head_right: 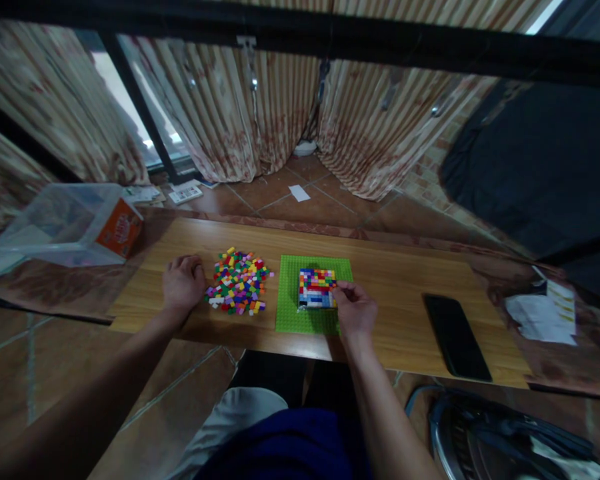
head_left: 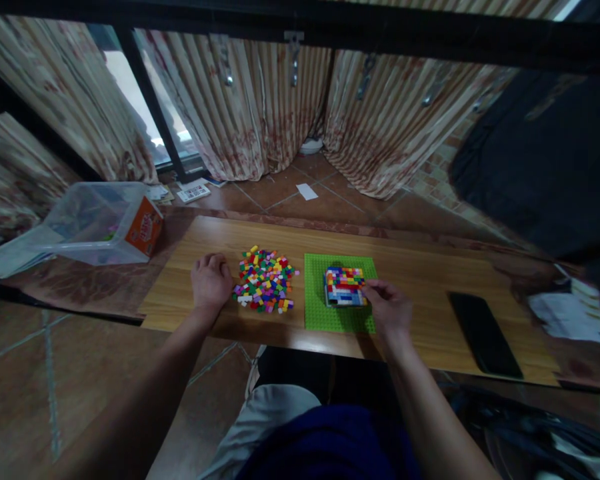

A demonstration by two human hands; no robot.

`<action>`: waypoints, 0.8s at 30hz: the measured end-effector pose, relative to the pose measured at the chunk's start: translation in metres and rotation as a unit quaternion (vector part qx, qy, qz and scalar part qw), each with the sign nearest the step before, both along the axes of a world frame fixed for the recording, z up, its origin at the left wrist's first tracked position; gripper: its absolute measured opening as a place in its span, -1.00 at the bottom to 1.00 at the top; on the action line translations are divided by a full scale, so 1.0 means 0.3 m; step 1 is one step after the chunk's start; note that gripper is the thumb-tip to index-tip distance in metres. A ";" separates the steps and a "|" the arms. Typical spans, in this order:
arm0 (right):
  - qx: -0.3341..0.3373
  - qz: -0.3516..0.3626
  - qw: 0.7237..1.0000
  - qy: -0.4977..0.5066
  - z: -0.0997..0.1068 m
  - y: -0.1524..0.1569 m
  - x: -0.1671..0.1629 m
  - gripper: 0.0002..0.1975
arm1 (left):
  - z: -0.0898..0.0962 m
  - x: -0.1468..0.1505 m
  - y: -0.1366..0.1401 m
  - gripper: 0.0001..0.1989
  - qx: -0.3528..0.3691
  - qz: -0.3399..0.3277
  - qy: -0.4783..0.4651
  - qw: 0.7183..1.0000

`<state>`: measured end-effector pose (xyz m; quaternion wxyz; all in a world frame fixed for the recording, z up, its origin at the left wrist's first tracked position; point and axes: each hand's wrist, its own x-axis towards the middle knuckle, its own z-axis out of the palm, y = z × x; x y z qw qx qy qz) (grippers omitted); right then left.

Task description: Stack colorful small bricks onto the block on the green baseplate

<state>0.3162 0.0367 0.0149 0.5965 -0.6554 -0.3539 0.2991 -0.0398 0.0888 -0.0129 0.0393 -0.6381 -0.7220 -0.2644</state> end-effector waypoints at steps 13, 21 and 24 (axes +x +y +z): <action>0.038 0.293 0.920 -0.259 0.056 -0.184 -0.294 -0.85 | 0.008 0.013 -0.009 -0.72 -0.013 0.013 -0.027 0.999; 0.038 0.360 0.851 -0.380 -0.007 -0.152 -0.384 -0.82 | 0.004 0.013 -0.012 -0.72 -0.010 0.012 -0.022 1.000; 0.031 0.367 0.833 -0.412 -0.012 -0.133 -0.400 -0.83 | 0.005 0.013 -0.012 -0.73 -0.010 0.011 -0.024 1.000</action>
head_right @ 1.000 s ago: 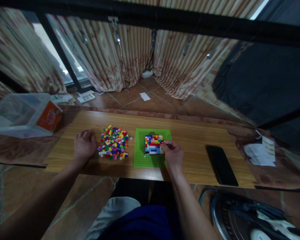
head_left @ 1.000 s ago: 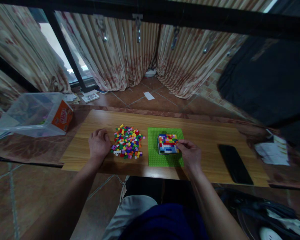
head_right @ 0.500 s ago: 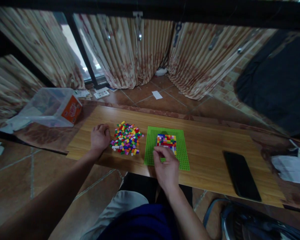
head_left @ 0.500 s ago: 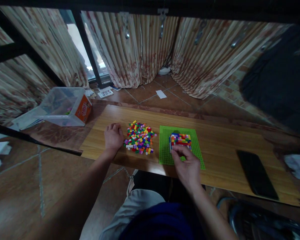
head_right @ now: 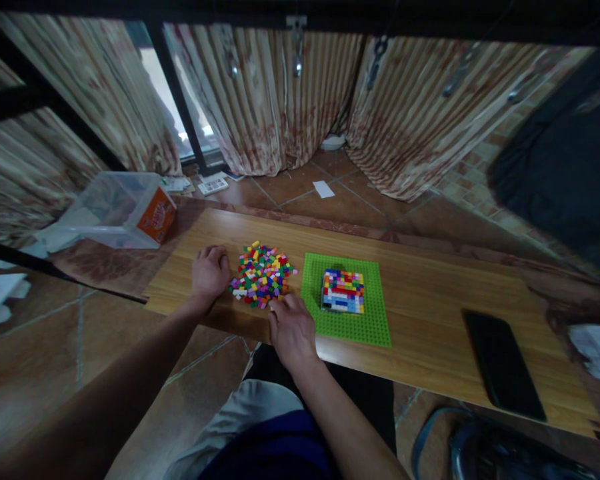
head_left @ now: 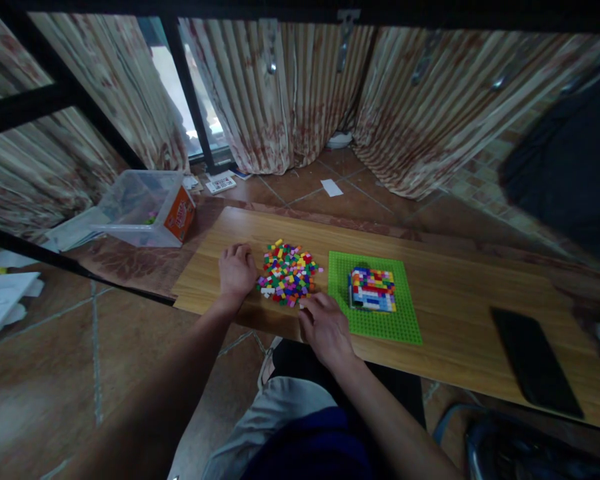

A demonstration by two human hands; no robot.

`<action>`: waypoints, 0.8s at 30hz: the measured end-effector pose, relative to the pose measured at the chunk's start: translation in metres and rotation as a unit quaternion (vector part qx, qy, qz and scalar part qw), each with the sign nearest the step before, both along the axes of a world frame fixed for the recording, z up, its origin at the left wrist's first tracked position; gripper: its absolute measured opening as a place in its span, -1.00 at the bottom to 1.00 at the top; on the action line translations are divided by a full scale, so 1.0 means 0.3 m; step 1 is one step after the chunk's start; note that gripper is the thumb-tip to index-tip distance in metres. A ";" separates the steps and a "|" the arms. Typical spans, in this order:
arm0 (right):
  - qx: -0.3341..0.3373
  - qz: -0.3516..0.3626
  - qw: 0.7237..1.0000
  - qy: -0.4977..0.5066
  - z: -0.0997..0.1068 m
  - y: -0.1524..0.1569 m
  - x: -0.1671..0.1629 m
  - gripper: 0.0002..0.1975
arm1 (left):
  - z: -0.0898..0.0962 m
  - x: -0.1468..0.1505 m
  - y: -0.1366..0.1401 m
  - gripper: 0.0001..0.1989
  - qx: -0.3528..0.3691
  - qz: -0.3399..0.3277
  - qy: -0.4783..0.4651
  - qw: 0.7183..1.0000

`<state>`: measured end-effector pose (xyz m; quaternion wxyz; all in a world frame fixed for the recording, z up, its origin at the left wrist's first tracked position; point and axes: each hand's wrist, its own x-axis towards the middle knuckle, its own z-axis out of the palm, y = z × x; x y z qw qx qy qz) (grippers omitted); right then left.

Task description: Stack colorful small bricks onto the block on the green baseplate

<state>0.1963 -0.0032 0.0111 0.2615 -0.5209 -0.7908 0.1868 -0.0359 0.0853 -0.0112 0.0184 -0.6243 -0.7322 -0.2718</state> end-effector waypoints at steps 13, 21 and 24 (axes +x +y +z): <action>0.019 0.021 0.999 0.026 -0.024 0.012 0.027 -0.80 | 0.006 0.002 -0.003 -0.72 -0.006 0.002 0.002 1.000; -0.003 0.019 0.996 0.090 -0.003 0.008 0.059 -0.79 | 0.007 0.003 -0.003 -0.73 -0.002 0.000 0.000 1.000; -0.009 0.003 0.997 0.083 -0.003 -0.001 0.049 -0.82 | 0.007 0.003 -0.002 -0.72 -0.003 0.000 0.003 1.000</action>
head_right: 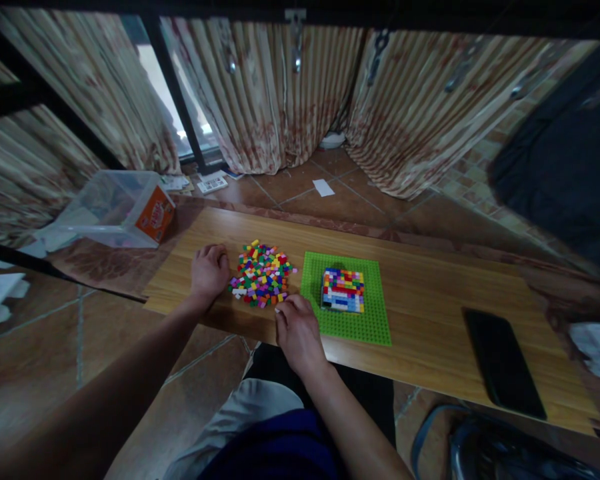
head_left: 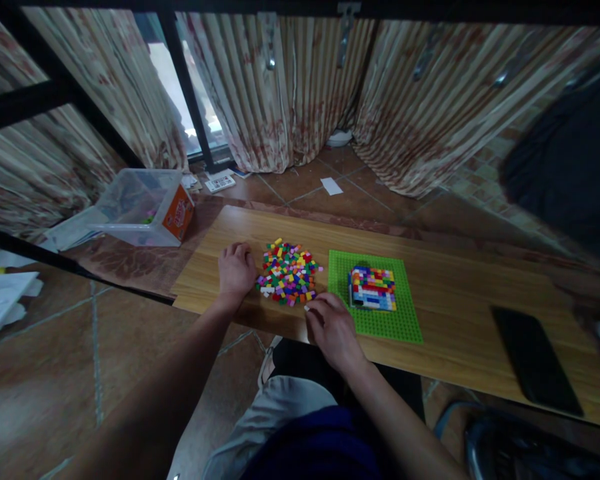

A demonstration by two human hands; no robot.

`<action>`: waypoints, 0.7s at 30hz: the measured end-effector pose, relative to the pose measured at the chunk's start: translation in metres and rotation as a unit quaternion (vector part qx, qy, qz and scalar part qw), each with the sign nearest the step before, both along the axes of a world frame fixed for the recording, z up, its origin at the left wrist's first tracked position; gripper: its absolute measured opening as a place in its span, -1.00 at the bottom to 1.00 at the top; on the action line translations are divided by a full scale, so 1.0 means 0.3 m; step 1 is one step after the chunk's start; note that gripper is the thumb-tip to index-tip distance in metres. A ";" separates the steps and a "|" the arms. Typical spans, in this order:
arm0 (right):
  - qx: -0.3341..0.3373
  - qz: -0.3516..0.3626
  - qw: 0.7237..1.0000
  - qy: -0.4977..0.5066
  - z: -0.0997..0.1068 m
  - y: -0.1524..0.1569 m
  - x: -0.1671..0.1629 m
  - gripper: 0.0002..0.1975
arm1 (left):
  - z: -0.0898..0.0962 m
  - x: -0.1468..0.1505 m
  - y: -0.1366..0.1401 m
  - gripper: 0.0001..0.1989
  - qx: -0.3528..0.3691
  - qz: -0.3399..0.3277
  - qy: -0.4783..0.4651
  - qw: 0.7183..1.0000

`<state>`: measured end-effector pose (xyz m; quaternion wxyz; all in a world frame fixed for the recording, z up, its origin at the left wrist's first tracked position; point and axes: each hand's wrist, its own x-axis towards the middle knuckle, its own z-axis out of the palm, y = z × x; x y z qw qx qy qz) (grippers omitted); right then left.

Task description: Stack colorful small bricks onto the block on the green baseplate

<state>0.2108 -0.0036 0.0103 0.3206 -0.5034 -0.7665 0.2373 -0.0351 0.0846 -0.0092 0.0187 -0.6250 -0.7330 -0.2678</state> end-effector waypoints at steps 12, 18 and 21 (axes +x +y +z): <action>-0.017 0.010 0.994 -0.110 -0.005 0.021 -0.050 -0.80 | -0.008 -0.004 0.004 -0.72 0.009 -0.001 0.012 1.000; -0.005 0.008 0.980 -0.199 -0.002 0.038 -0.052 -0.74 | -0.006 -0.006 0.006 -0.71 0.005 0.004 0.008 1.000; 0.005 0.008 0.975 -0.221 0.007 0.042 -0.051 -0.72 | -0.006 -0.010 0.008 -0.72 0.005 0.001 0.013 1.000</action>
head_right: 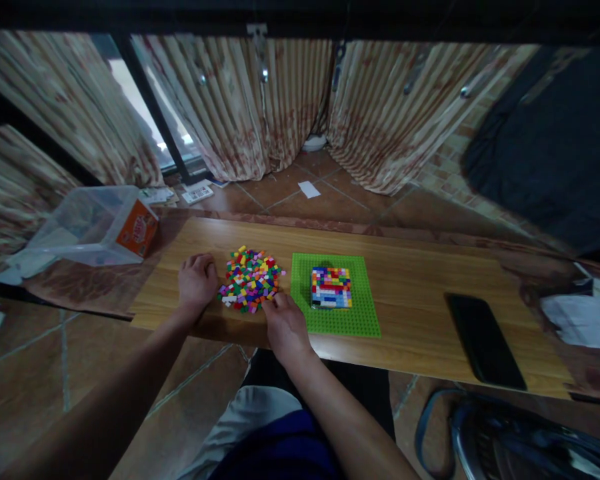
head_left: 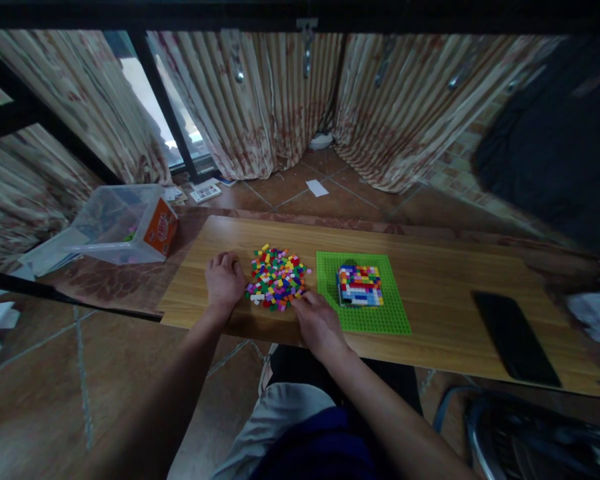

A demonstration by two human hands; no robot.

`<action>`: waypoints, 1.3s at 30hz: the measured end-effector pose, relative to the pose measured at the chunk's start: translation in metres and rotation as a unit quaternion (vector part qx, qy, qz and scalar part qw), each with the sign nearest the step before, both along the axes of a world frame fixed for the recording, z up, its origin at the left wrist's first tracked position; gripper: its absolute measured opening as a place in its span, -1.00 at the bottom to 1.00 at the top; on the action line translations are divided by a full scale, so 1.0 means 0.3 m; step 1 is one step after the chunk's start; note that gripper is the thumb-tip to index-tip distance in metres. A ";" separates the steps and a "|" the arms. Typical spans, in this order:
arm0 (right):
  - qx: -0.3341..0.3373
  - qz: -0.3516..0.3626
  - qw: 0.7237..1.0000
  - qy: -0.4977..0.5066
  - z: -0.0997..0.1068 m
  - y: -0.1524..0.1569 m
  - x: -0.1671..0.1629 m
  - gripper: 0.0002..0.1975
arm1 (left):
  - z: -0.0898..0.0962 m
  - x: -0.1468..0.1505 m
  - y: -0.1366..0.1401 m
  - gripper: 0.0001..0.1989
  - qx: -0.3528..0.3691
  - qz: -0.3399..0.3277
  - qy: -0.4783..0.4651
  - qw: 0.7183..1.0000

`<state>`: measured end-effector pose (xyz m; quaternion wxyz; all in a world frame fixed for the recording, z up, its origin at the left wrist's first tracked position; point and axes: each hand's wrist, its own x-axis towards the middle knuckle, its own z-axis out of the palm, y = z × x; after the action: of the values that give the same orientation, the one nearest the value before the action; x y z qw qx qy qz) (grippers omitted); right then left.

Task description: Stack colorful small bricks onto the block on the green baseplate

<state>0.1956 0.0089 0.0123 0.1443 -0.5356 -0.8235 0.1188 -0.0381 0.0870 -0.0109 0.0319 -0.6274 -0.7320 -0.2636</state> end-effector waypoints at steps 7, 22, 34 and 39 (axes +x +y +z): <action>0.039 -0.015 0.997 0.062 -0.010 -0.009 -0.013 -0.76 | -0.002 -0.016 0.006 -0.73 0.015 -0.018 0.020 1.000; 0.051 -0.280 0.868 0.407 0.086 -0.044 0.351 -0.81 | -0.010 -0.033 0.018 -0.74 0.029 -0.030 0.018 0.999; 0.028 -0.351 0.807 0.474 -0.005 0.051 0.403 -0.72 | -0.004 -0.034 0.016 -0.76 0.029 -0.036 0.009 0.999; 0.019 -0.353 0.791 0.499 -0.012 0.064 0.401 -0.73 | -0.004 -0.032 0.017 -0.76 0.029 -0.037 0.017 0.999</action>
<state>0.3157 0.0282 0.0087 0.5773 -0.6527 -0.3927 0.2942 -0.0476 0.0922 -0.0121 0.0529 -0.6574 -0.6995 -0.2751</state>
